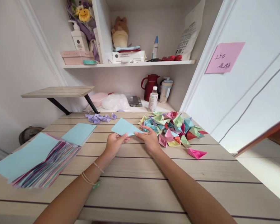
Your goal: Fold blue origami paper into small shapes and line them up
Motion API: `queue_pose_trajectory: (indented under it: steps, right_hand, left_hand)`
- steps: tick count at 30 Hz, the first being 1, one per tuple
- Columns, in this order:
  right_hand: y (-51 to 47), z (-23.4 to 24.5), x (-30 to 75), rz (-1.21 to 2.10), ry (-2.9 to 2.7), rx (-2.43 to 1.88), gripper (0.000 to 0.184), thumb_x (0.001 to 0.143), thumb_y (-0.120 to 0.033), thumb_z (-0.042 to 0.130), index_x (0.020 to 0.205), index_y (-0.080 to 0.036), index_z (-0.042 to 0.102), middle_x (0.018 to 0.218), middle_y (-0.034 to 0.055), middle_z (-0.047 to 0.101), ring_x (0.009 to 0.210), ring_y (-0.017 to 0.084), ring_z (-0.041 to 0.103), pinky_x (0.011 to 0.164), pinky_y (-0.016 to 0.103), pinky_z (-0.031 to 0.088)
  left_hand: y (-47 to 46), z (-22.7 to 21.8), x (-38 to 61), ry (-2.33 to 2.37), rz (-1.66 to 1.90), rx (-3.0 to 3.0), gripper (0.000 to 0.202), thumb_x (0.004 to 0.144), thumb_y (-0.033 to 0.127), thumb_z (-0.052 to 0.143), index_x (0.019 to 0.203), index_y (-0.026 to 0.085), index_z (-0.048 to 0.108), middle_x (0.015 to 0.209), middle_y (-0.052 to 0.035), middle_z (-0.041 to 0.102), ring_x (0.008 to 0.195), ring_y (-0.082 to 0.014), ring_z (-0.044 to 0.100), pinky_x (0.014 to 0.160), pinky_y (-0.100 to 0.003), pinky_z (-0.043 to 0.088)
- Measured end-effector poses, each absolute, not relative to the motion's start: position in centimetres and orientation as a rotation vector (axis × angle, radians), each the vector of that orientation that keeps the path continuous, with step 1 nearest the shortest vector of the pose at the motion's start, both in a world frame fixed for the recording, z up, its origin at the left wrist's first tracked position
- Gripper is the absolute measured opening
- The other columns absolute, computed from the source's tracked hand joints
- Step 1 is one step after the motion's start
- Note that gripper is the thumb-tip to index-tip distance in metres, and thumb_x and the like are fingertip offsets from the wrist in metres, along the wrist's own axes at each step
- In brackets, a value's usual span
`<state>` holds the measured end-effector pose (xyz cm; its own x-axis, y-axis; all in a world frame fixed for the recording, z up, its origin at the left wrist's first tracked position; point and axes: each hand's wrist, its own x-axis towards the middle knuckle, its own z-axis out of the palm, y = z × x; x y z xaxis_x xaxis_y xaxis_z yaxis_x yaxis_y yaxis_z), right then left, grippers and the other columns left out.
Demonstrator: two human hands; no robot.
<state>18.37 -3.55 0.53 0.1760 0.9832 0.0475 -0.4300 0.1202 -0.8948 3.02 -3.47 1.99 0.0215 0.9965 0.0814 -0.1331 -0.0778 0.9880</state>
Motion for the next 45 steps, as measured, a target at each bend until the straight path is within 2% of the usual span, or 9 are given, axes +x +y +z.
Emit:
queue_pose_trajectory:
  steps: [7,14,20,25,28,31,39,45]
  right_hand:
    - [-3.6,1.7,19.9,1.182,-0.86,-0.883,0.057,0.044,-0.025,0.081,0.094,-0.017,0.053,0.062,0.0,0.066,0.062,0.019,0.064,0.065,0.033,0.05]
    - [-3.9,1.8,19.7,1.314,-0.868,-0.796,0.034,0.051,-0.034,0.077,0.074,-0.016,0.059,0.064,0.0024,0.067,0.065,0.018,0.064,0.068,0.033,0.052]
    - [-3.7,1.2,19.9,1.237,-0.901,-0.846,0.039,0.052,-0.034,0.077,0.084,-0.017,0.061,0.066,0.0026,0.067,0.069,0.019,0.064,0.07,0.035,0.051]
    - [-3.9,0.9,18.8,1.242,-0.947,-0.893,0.034,0.06,-0.039,0.07,0.084,-0.016,0.062,0.065,0.0021,0.066,0.059,0.014,0.061,0.062,0.029,0.05]
    - [-4.0,0.5,17.8,1.3,-0.971,-0.89,0.028,0.06,-0.04,0.07,0.073,-0.016,0.063,0.063,0.0004,0.064,0.051,0.01,0.056,0.055,0.025,0.048]
    - [-4.0,0.0,17.1,1.33,-0.926,-0.837,0.025,0.058,-0.037,0.072,0.066,-0.015,0.062,0.061,-0.0004,0.063,0.053,0.01,0.056,0.056,0.024,0.047]
    - [-4.3,-0.2,16.4,1.373,-1.038,-0.827,0.029,0.057,-0.039,0.071,0.069,-0.014,0.062,0.06,0.002,0.064,0.055,0.013,0.058,0.057,0.025,0.047]
    - [-4.2,-0.5,16.2,1.394,-1.099,-0.878,0.028,0.058,-0.04,0.071,0.062,-0.014,0.062,0.058,0.0021,0.065,0.049,0.011,0.058,0.05,0.023,0.047]
  left_hand:
    - [-3.3,2.3,2.6,1.045,1.3,1.192,0.029,0.058,0.031,0.072,0.073,0.007,0.064,0.066,-0.0103,0.069,0.058,-0.0192,0.065,0.063,-0.032,0.055]
    - [-3.5,2.5,2.6,1.035,1.315,1.184,0.031,0.056,0.032,0.073,0.071,0.007,0.064,0.062,-0.01,0.068,0.057,-0.0196,0.065,0.061,-0.031,0.054]
    - [-2.7,2.7,1.4,1.05,1.368,1.162,0.029,0.058,0.031,0.072,0.073,0.008,0.063,0.066,-0.009,0.068,0.062,-0.0183,0.065,0.066,-0.031,0.053]
    - [-2.2,2.5,0.9,1.08,1.367,1.159,0.029,0.058,0.031,0.072,0.074,0.009,0.063,0.062,-0.0071,0.067,0.057,-0.0153,0.063,0.063,-0.029,0.052]
    - [-2.4,2.2,1.4,1.041,1.325,1.164,0.028,0.058,0.031,0.072,0.074,0.009,0.064,0.064,-0.0065,0.067,0.057,-0.0142,0.062,0.061,-0.027,0.051]
    - [-2.8,1.6,2.1,0.997,1.285,1.143,0.027,0.055,0.027,0.074,0.072,0.009,0.064,0.066,-0.0059,0.067,0.058,-0.014,0.061,0.061,-0.026,0.05]
    - [-3.1,0.3,2.5,0.916,1.2,1.1,0.027,0.059,0.029,0.072,0.075,0.009,0.066,0.075,-0.0099,0.068,0.068,-0.0167,0.062,0.069,-0.029,0.047]
    - [-2.9,0.9,1.9,1.035,1.223,1.137,0.023,0.053,0.028,0.074,0.063,0.01,0.066,0.063,-0.0066,0.065,0.059,-0.0144,0.057,0.056,-0.024,0.043]
